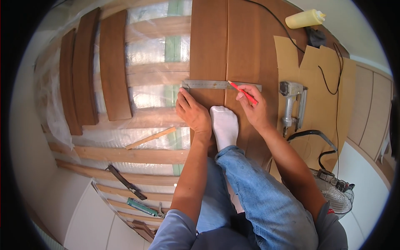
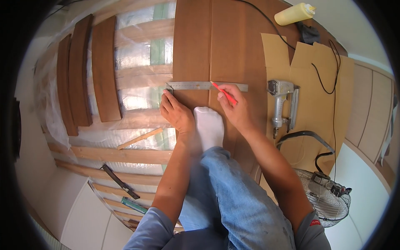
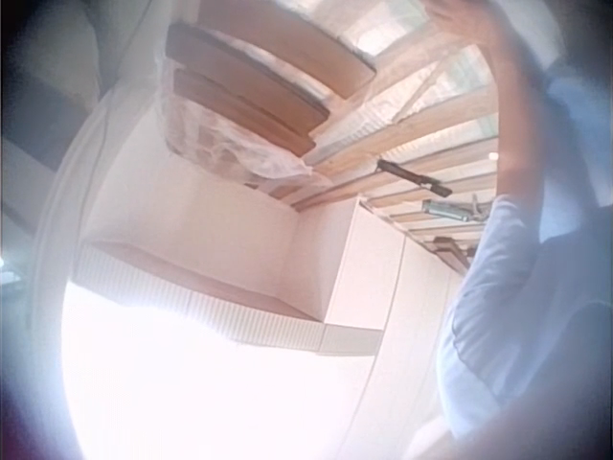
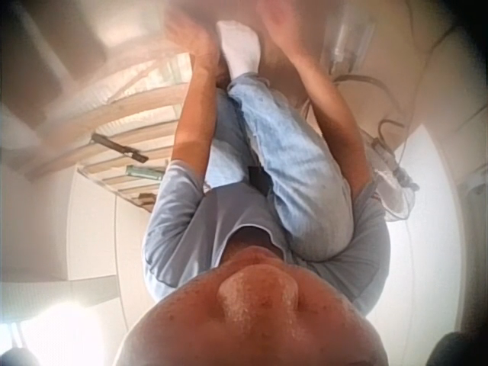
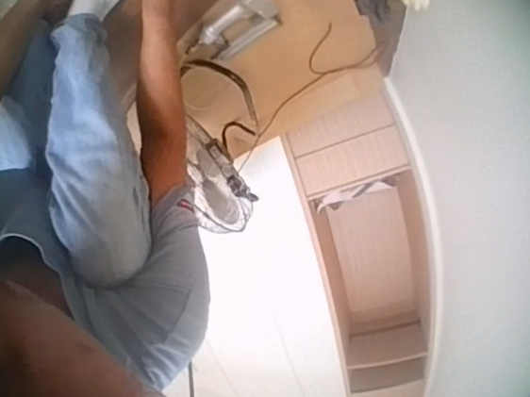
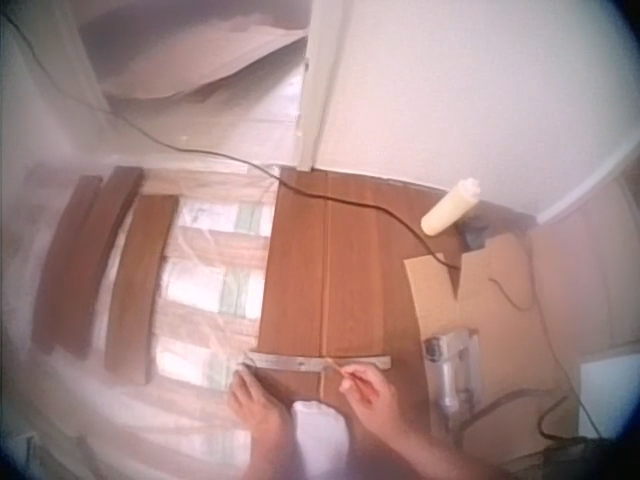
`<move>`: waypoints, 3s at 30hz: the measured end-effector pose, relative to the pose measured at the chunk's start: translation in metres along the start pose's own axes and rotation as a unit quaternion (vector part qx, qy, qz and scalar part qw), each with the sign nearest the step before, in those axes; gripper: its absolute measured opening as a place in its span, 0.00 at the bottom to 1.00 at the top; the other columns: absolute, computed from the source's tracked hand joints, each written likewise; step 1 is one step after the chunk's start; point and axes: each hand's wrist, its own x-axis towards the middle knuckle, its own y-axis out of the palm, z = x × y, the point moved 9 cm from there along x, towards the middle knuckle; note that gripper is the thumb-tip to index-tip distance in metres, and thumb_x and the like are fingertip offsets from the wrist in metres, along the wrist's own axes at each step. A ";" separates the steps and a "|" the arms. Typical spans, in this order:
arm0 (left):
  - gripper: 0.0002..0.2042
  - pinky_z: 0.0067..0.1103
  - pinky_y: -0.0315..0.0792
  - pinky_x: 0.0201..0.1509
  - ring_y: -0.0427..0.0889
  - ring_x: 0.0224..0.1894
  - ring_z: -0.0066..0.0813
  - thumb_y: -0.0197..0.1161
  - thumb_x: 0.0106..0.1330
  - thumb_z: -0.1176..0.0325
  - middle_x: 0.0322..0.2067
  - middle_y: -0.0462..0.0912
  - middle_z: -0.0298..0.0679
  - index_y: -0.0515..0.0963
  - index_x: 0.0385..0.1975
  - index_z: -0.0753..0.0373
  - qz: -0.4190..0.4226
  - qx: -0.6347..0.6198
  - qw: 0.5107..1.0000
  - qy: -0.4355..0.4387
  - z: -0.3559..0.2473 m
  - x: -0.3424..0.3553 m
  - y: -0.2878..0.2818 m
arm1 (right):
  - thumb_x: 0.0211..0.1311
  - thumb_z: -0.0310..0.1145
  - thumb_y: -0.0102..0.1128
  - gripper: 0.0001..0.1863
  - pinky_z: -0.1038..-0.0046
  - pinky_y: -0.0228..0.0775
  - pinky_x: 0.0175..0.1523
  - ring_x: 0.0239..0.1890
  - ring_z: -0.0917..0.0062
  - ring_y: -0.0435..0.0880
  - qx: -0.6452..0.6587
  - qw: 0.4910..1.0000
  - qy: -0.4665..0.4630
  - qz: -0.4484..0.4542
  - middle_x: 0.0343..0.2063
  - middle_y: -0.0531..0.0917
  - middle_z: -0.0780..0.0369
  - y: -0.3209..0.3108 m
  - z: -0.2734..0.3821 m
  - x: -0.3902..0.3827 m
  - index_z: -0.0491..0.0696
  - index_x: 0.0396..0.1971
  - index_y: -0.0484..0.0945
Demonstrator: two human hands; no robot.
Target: The person installs wood floorboards by applying adhesive with a caulk gun, positioning the boards on the subfloor, and securing them using a hammer and a pneumatic nailer. They use a square and a pencil to mark measurements on the boards before fitting them into place.
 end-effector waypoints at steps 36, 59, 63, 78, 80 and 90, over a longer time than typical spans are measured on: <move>0.31 0.41 0.66 0.69 0.72 0.64 0.49 0.55 0.69 0.74 0.67 0.72 0.49 0.64 0.75 0.70 -0.004 0.014 1.000 0.008 0.000 -0.002 0.002 | 0.77 0.31 0.60 0.10 0.75 0.78 0.50 0.42 0.79 0.87 0.029 0.986 0.022 0.160 0.43 0.91 0.58 0.101 0.022 0.054 0.45 0.52 0.84; 0.34 0.41 0.65 0.73 0.69 0.68 0.59 0.71 0.69 0.59 0.64 0.73 0.57 0.68 0.71 0.68 -0.059 0.041 0.997 -0.020 0.171 0.175 -0.108 | 0.57 0.22 0.69 0.24 0.55 0.75 0.55 0.50 0.54 0.80 -0.284 0.944 -0.167 -0.021 0.44 0.80 0.55 0.024 0.028 0.031 0.47 0.55 0.79; 0.60 0.44 0.58 0.78 0.64 0.72 0.61 0.77 0.53 0.36 0.72 0.61 0.59 0.55 0.79 0.66 0.077 0.135 0.984 -0.090 0.222 0.212 -0.085 | 0.57 0.23 0.69 0.24 0.54 0.75 0.55 0.50 0.53 0.80 -0.302 0.942 -0.137 -0.044 0.44 0.80 0.53 -0.009 0.003 0.023 0.46 0.56 0.78; 0.57 0.47 0.62 0.74 0.65 0.70 0.60 0.85 0.39 0.54 0.69 0.65 0.58 0.63 0.77 0.51 0.145 -0.010 0.988 0.053 0.160 0.153 -0.217 | 0.55 0.28 0.75 0.29 0.56 0.74 0.59 0.54 0.54 0.78 -0.408 0.900 -0.135 -0.075 0.50 0.81 0.54 -0.039 0.044 0.020 0.45 0.59 0.79; 0.58 0.48 0.62 0.73 0.65 0.69 0.60 0.85 0.36 0.57 0.69 0.64 0.57 0.65 0.77 0.48 0.151 0.020 0.982 0.113 0.133 0.150 -0.254 | 0.54 0.31 0.77 0.30 0.58 0.76 0.58 0.52 0.56 0.80 -0.313 0.927 -0.199 -0.065 0.51 0.82 0.55 -0.020 0.103 0.027 0.45 0.59 0.79; 0.55 0.49 0.57 0.81 0.63 0.76 0.56 0.86 0.39 0.54 0.76 0.60 0.53 0.67 0.75 0.30 0.370 0.114 0.768 0.511 0.004 0.161 -0.277 | 0.66 0.41 0.71 0.17 0.59 0.79 0.45 0.38 0.57 0.86 -0.175 0.924 -0.148 0.307 0.36 0.86 0.55 0.101 0.168 0.039 0.48 0.48 0.83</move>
